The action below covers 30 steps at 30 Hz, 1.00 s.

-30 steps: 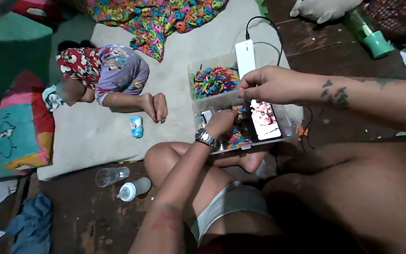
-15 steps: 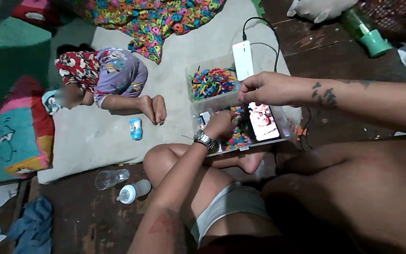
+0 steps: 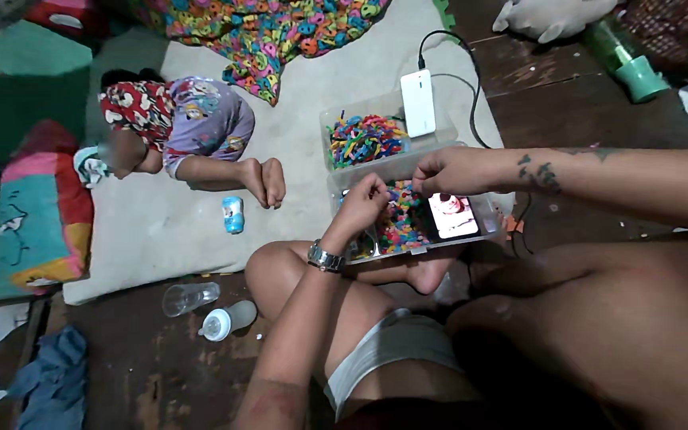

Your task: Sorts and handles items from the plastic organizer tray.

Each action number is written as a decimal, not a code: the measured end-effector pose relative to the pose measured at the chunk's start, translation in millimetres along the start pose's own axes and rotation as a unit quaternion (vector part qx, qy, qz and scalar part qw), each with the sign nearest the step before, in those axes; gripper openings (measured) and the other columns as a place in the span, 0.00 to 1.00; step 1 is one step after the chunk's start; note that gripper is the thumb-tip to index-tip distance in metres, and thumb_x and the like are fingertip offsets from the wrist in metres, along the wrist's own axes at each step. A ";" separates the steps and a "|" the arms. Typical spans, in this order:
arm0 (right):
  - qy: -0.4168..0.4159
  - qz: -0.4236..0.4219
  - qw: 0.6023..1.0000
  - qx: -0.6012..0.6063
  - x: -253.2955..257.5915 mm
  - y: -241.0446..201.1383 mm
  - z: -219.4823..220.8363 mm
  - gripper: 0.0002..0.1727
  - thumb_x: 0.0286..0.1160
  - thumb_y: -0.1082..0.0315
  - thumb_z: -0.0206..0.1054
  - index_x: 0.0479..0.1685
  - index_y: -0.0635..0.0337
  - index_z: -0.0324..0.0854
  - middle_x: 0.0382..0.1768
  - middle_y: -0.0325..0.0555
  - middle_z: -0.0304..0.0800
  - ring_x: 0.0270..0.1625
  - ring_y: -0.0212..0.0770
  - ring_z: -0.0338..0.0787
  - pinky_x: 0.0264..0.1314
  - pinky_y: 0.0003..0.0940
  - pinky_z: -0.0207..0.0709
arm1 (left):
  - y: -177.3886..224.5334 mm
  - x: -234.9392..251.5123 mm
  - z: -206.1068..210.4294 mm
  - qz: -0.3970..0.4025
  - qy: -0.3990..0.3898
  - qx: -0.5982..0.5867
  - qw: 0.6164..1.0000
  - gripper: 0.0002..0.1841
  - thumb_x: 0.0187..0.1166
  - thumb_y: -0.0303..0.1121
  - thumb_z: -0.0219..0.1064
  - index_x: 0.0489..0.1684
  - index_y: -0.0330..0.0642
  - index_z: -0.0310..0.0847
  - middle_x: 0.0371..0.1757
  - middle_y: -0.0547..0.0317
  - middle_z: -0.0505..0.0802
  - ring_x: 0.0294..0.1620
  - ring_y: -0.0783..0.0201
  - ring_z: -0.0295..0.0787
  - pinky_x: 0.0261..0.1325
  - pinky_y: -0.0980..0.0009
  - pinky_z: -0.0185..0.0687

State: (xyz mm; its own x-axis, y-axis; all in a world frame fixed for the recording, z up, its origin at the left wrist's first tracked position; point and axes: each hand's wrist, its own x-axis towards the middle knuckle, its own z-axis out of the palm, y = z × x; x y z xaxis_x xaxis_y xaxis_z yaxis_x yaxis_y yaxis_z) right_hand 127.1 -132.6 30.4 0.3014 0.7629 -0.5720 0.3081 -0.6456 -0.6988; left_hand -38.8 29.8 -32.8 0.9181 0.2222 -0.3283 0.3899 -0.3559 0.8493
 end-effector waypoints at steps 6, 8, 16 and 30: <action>-0.007 -0.011 1.000 0.005 1.8 -3.6 4.1 0.11 0.89 0.64 0.62 0.45 0.61 0.85 0.37 0.48 0.87 0.37 0.41 0.85 0.44 0.43 0.79 | 14.4 -5.9 5.5 0.051 0.022 -0.055 0.997 0.08 0.88 0.29 0.59 0.59 0.43 0.72 0.42 0.54 0.85 0.32 0.65 0.85 0.38 0.68 0.86; -0.011 -0.018 0.999 0.026 2.8 -2.9 5.0 0.11 0.89 0.63 0.62 0.47 0.61 0.85 0.39 0.47 0.87 0.39 0.41 0.86 0.46 0.42 0.81 | 19.9 -6.4 7.6 0.073 0.034 -0.065 0.995 0.09 0.87 0.27 0.60 0.59 0.42 0.73 0.42 0.54 0.85 0.31 0.66 0.85 0.37 0.69 0.87; 0.036 0.090 0.994 0.042 -84.0 -111.7 8.1 0.12 0.89 0.76 0.55 0.59 0.78 0.78 0.52 0.64 0.85 0.52 0.50 0.86 0.63 0.41 0.76 | 26.4 -14.0 10.1 0.106 0.046 -0.118 0.986 0.06 0.86 0.27 0.61 0.55 0.43 0.75 0.40 0.57 0.86 0.31 0.68 0.85 0.36 0.73 0.86; 0.005 0.006 0.984 0.176 -5.5 -16.3 10.1 0.09 0.90 0.66 0.59 0.48 0.64 0.78 0.34 0.47 0.82 0.29 0.34 0.84 0.36 0.29 0.82 | 32.8 -17.1 23.9 0.027 0.034 -0.329 0.943 0.09 0.83 0.24 0.61 0.53 0.49 0.76 0.41 0.64 0.86 0.35 0.73 0.85 0.42 0.75 0.86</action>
State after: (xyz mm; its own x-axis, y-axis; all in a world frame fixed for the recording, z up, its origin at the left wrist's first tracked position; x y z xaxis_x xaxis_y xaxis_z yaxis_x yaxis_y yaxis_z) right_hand 111.2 -125.9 40.5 0.3122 0.7532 -0.5789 -0.0274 -0.6020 -0.7980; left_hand -40.0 -7.4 -9.2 0.9200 0.2852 -0.2687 0.1926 0.2680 0.9440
